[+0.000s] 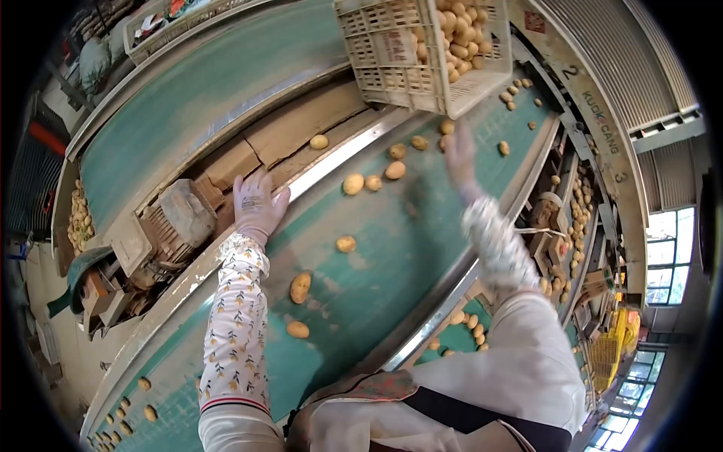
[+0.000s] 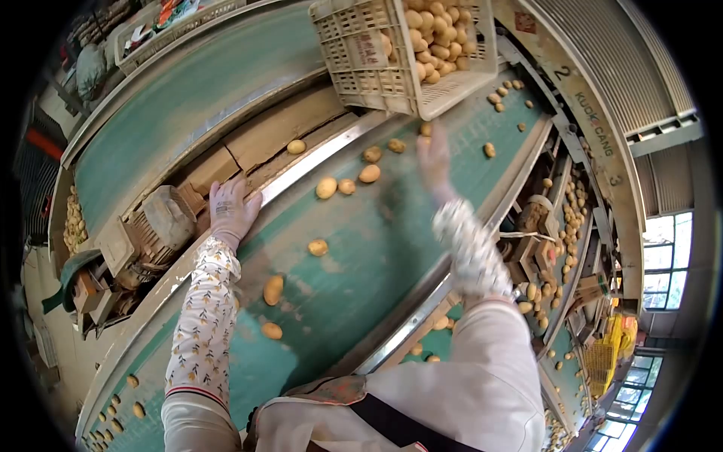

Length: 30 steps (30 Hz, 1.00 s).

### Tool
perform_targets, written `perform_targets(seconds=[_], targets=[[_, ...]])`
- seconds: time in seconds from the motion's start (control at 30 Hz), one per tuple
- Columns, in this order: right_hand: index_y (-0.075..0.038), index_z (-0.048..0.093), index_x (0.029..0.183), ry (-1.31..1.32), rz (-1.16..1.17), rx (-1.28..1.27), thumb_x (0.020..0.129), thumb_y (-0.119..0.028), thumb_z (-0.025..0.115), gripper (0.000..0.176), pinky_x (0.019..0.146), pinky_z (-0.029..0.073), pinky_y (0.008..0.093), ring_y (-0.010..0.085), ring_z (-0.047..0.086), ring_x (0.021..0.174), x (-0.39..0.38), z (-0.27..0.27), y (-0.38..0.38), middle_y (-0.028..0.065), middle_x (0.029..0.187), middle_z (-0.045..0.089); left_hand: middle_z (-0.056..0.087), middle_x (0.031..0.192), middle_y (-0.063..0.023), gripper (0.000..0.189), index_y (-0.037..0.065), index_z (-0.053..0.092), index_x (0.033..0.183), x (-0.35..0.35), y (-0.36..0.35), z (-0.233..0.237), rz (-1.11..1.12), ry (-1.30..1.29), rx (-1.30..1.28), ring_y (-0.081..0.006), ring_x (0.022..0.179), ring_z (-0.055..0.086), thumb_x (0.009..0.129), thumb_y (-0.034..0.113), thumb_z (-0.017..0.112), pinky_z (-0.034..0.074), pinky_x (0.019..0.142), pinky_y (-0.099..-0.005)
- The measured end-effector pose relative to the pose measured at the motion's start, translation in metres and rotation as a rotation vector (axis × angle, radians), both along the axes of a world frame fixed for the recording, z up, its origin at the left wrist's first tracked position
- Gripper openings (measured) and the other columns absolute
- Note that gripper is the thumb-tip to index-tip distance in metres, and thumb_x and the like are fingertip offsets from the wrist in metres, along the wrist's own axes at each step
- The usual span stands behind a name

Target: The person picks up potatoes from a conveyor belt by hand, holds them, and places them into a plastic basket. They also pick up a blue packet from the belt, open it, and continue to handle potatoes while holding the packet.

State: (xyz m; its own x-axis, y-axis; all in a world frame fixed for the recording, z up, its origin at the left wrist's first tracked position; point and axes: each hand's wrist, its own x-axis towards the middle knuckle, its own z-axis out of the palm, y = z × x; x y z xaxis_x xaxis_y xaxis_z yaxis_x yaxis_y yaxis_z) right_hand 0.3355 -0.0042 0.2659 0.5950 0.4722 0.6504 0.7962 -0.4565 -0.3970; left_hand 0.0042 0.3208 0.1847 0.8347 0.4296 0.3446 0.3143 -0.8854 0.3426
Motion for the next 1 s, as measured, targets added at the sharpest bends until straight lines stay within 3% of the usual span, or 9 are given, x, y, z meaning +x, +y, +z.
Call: perform_targets(seconds=[0.1, 0.17, 0.3, 0.5, 0.63, 0.73, 0.83, 0.93, 1.0], targets=[[0.002, 0.051, 0.138, 0.193, -0.023, -0.089, 0.094, -0.021, 0.058, 0.050, 0.110, 0.038, 0.0423, 0.0362, 0.052, 0.127, -0.137, -0.015, -0.041, 0.0210, 0.134, 0.058, 0.060, 0.127, -0.0146, 0.045, 0.005, 0.057, 0.124, -0.022, -0.027, 0.008, 0.171, -0.294, -0.167, -0.0305, 0.123, 0.052, 0.088, 0.033, 0.064, 0.026, 0.112, -0.0507], [0.003, 0.051, 0.137, 0.419, -0.016, -0.078, 0.094, -0.023, 0.061, 0.052, 0.109, 0.039, 0.0411, 0.0342, 0.053, 0.127, -0.214, -0.020, -0.060, 0.0195, 0.132, 0.059, 0.050, 0.141, -0.0177, 0.049, 0.004, 0.049, 0.138, -0.050, -0.063, 0.025, -0.099, -0.384, -0.254, -0.0336, 0.130, 0.048, 0.096, 0.026, 0.058, 0.029, 0.113, -0.0473], [0.003, 0.051, 0.137, 1.010, 0.124, 0.264, 0.096, -0.027, 0.062, 0.052, 0.106, 0.042, 0.0359, 0.0261, 0.056, 0.124, -0.320, -0.028, -0.052, 0.0159, 0.131, 0.061, 0.035, 0.156, -0.0161, 0.071, 0.002, 0.029, 0.153, -0.094, -0.160, 0.095, -0.377, -0.628, -1.960, -0.0348, 0.142, 0.035, 0.103, 0.050, 0.040, 0.023, 0.120, -0.0428], [0.002, 0.061, 0.123, 1.159, 0.320, 0.231, 0.101, -0.034, 0.056, 0.042, 0.089, 0.047, 0.0285, 0.0162, 0.060, 0.098, -0.478, 0.017, -0.042, 0.0102, 0.108, 0.065, 0.026, 0.160, -0.0196, 0.082, 0.002, 0.021, 0.155, -0.186, -0.210, 0.115, -0.541, -0.714, -2.813, -0.0377, 0.146, 0.026, 0.098, 0.057, 0.042, 0.017, 0.123, -0.0502], [-0.001, 0.067, 0.111, 1.309, -0.076, 0.067, 0.101, -0.035, 0.055, 0.037, 0.082, 0.050, 0.0301, 0.0165, 0.062, 0.089, -0.607, 0.010, -0.059, 0.0098, 0.092, 0.067, 0.025, 0.159, -0.0218, 0.083, 0.002, 0.021, 0.155, -0.269, -0.248, 0.108, -0.571, -0.518, -2.992, -0.0408, 0.146, 0.026, 0.097, 0.058, 0.042, 0.017, 0.123, -0.0509], [-0.002, 0.068, 0.094, 0.956, -0.146, 0.440, 0.099, -0.039, 0.058, 0.039, 0.070, 0.052, 0.0334, 0.0185, 0.066, 0.079, -0.708, -0.031, -0.081, 0.0102, 0.082, 0.069, 0.022, 0.161, -0.0216, 0.082, 0.003, 0.017, 0.157, -0.335, -0.283, 0.102, -0.579, -0.257, -2.897, -0.0372, 0.148, 0.022, 0.098, 0.055, 0.041, 0.014, 0.124, -0.0499], [-0.005, 0.068, 0.090, 1.470, -0.221, 0.265, 0.094, -0.038, 0.063, 0.033, 0.070, 0.051, 0.0360, 0.0221, 0.066, 0.078, -0.763, 0.017, -0.132, 0.0114, 0.083, 0.070, 0.022, 0.161, -0.0215, 0.079, 0.002, 0.018, 0.156, -0.385, -0.326, 0.095, -0.729, 0.033, -2.827, -0.0359, 0.149, 0.021, 0.099, 0.053, 0.039, 0.014, 0.124, -0.0484], [-0.007, 0.068, 0.089, 0.443, -0.268, -0.016, 0.086, -0.030, 0.067, 0.024, 0.074, 0.049, 0.0411, 0.0297, 0.064, 0.078, -0.793, 0.041, -0.190, 0.0118, 0.080, 0.067, 0.035, 0.155, -0.0159, 0.059, 0.004, 0.026, 0.155, -0.396, -0.365, 0.088, -0.955, 0.286, -2.078, -0.0272, 0.143, 0.035, 0.106, 0.035, 0.037, 0.024, 0.119, -0.0392], [-0.006, 0.067, 0.085, 0.347, -0.479, -0.154, 0.076, -0.015, 0.065, 0.013, 0.066, 0.049, 0.0437, 0.0362, 0.060, 0.074, -0.797, 0.089, -0.261, 0.0136, 0.078, 0.064, 0.046, 0.149, -0.0118, 0.054, 0.005, 0.034, 0.152, -0.398, -0.391, 0.076, -0.949, 0.453, -1.920, -0.0203, 0.131, 0.050, 0.107, 0.034, 0.041, 0.034, 0.113, -0.0347]])
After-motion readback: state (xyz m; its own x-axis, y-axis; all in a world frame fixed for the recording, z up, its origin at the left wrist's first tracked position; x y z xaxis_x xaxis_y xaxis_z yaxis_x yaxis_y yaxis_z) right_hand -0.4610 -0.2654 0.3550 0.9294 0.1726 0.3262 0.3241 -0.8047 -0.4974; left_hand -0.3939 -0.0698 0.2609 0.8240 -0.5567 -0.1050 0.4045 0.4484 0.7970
